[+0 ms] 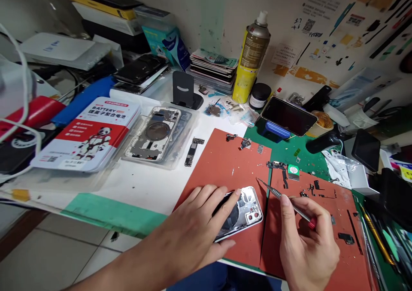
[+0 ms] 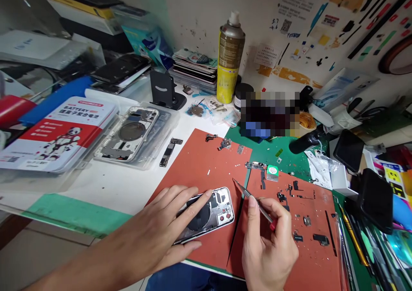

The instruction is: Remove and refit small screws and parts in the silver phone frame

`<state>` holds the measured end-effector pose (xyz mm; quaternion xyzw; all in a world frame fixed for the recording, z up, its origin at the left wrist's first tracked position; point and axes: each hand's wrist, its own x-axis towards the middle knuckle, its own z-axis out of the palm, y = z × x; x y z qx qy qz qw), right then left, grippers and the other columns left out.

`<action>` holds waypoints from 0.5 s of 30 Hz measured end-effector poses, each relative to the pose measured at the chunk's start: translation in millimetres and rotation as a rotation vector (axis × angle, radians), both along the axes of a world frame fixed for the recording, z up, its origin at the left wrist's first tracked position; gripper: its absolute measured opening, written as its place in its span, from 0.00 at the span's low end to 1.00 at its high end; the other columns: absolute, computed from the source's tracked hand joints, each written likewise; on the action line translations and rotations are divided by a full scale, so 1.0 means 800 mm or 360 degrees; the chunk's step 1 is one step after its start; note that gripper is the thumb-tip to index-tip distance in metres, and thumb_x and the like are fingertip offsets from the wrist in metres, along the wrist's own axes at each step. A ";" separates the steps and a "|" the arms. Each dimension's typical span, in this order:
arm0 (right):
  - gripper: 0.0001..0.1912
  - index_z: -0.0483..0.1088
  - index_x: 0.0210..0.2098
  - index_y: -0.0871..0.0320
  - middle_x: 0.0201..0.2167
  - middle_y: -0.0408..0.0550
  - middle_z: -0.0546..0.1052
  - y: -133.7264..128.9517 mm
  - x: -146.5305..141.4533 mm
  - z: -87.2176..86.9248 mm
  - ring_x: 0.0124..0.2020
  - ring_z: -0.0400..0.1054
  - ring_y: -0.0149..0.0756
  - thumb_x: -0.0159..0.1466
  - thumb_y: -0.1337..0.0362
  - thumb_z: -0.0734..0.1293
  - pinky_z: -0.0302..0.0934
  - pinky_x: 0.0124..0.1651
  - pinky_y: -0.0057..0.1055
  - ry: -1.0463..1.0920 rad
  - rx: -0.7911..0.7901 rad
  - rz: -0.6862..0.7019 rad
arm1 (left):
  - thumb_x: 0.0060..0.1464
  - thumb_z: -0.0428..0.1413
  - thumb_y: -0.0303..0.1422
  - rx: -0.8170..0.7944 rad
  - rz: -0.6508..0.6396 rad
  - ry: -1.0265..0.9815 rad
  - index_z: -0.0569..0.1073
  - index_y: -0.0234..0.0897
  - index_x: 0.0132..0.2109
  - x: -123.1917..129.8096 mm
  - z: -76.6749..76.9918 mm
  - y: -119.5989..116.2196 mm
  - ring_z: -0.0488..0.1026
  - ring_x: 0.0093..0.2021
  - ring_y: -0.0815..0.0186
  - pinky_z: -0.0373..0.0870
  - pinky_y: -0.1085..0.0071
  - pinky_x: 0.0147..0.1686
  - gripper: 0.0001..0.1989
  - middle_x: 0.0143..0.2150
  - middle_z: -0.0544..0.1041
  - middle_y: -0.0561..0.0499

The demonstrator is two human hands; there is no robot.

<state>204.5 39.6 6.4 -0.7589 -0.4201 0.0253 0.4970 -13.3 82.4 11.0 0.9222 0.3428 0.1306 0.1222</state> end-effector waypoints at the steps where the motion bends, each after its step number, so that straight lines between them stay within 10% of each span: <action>1: 0.18 0.78 0.39 0.55 0.33 0.43 0.83 -0.003 -0.002 0.004 0.32 0.78 0.29 0.61 0.48 0.79 0.70 0.37 0.23 0.0108 0.0025 -0.0086 | 0.57 0.70 0.43 -0.0020 -0.0014 -0.0035 0.59 0.29 0.73 -0.002 0.002 0.001 0.73 0.54 0.41 0.77 0.44 0.50 0.46 0.61 0.75 0.32; 7: 0.22 0.76 0.34 0.56 0.22 0.40 0.75 -0.032 0.010 0.003 0.22 0.70 0.29 0.52 0.50 0.85 0.67 0.24 0.24 0.0963 0.0051 0.0072 | 0.75 0.49 0.27 -0.0153 -0.0025 -0.0467 0.71 0.35 0.62 -0.010 0.009 0.012 0.73 0.50 0.54 0.74 0.57 0.48 0.14 0.53 0.79 0.42; 15: 0.26 0.75 0.41 0.57 0.25 0.43 0.78 -0.043 0.018 -0.040 0.24 0.75 0.37 0.51 0.50 0.85 0.69 0.22 0.28 0.1480 -0.0234 0.0361 | 0.72 0.56 0.27 -0.0407 -0.0083 -0.0825 0.79 0.36 0.51 -0.014 0.000 0.019 0.74 0.46 0.62 0.70 0.64 0.51 0.06 0.46 0.80 0.47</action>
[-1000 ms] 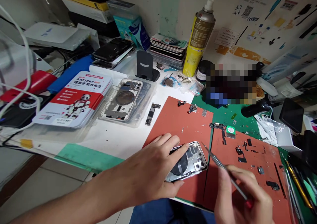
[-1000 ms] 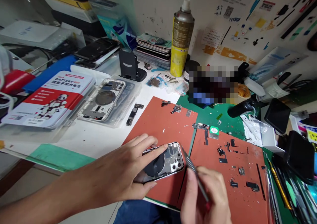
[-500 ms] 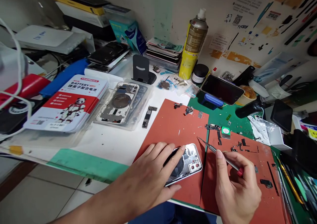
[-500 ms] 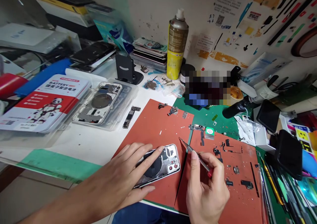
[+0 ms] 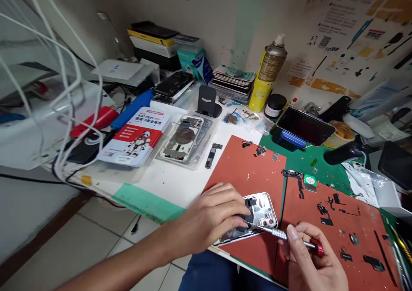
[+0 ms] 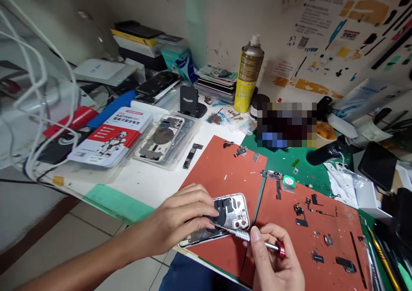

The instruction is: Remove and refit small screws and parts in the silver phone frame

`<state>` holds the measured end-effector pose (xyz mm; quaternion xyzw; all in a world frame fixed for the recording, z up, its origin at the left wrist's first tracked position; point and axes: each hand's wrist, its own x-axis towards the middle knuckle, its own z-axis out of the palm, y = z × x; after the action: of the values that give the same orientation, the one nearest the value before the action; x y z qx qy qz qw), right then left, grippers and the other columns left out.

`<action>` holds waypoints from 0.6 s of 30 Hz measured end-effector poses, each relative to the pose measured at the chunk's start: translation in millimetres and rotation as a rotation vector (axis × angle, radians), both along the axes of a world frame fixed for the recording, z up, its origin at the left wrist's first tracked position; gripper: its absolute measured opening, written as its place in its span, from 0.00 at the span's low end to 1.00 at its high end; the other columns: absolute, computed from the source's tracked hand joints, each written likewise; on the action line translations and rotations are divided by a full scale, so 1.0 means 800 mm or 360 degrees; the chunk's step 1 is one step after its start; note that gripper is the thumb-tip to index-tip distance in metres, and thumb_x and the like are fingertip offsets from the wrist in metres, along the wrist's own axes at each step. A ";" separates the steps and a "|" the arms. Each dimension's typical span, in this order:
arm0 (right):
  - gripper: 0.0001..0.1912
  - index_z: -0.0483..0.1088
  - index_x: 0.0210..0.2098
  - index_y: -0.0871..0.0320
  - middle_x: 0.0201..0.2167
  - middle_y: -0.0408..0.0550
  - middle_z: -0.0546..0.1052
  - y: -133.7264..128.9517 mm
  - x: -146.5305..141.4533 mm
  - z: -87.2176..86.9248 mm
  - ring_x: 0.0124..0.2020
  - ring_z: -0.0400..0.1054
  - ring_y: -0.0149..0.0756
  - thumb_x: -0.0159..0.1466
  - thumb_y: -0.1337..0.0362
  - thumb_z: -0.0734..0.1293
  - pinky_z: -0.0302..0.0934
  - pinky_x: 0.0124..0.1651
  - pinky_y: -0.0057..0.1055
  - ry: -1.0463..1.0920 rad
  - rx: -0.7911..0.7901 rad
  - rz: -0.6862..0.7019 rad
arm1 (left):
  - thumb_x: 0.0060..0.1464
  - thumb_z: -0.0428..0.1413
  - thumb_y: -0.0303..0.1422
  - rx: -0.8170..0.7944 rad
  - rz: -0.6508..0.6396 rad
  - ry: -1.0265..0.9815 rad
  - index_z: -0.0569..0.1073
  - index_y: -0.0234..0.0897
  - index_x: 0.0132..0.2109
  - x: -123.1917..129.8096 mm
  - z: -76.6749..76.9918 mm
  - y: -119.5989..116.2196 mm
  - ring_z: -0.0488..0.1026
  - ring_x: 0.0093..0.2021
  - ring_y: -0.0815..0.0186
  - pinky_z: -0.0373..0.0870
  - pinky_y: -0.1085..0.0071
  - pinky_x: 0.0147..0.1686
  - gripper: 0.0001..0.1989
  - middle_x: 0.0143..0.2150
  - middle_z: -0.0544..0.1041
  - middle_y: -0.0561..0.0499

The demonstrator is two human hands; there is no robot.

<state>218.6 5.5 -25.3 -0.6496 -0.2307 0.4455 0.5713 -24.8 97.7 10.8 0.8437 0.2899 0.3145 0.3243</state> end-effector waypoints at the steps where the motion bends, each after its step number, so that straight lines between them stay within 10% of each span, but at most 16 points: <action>1: 0.27 0.75 0.41 0.56 0.25 0.43 0.78 0.000 -0.001 -0.003 0.24 0.75 0.37 0.51 0.50 0.85 0.69 0.22 0.28 0.0011 0.0000 0.0007 | 0.72 0.57 0.27 0.0000 -0.0002 -0.0029 0.79 0.35 0.49 0.000 -0.001 0.000 0.75 0.45 0.62 0.70 0.63 0.50 0.06 0.44 0.80 0.47; 18: 0.27 0.77 0.40 0.57 0.26 0.42 0.77 -0.004 -0.004 -0.011 0.23 0.73 0.32 0.48 0.54 0.86 0.70 0.25 0.24 -0.0037 -0.0006 -0.0093 | 0.73 0.55 0.30 0.0005 0.0008 -0.0102 0.81 0.34 0.44 -0.001 -0.001 0.001 0.75 0.40 0.62 0.71 0.62 0.46 0.10 0.38 0.82 0.46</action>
<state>215.1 2.6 -33.8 -0.6623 -0.2172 0.4215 0.5802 -25.2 98.6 10.3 0.8331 0.2809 0.3426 0.3313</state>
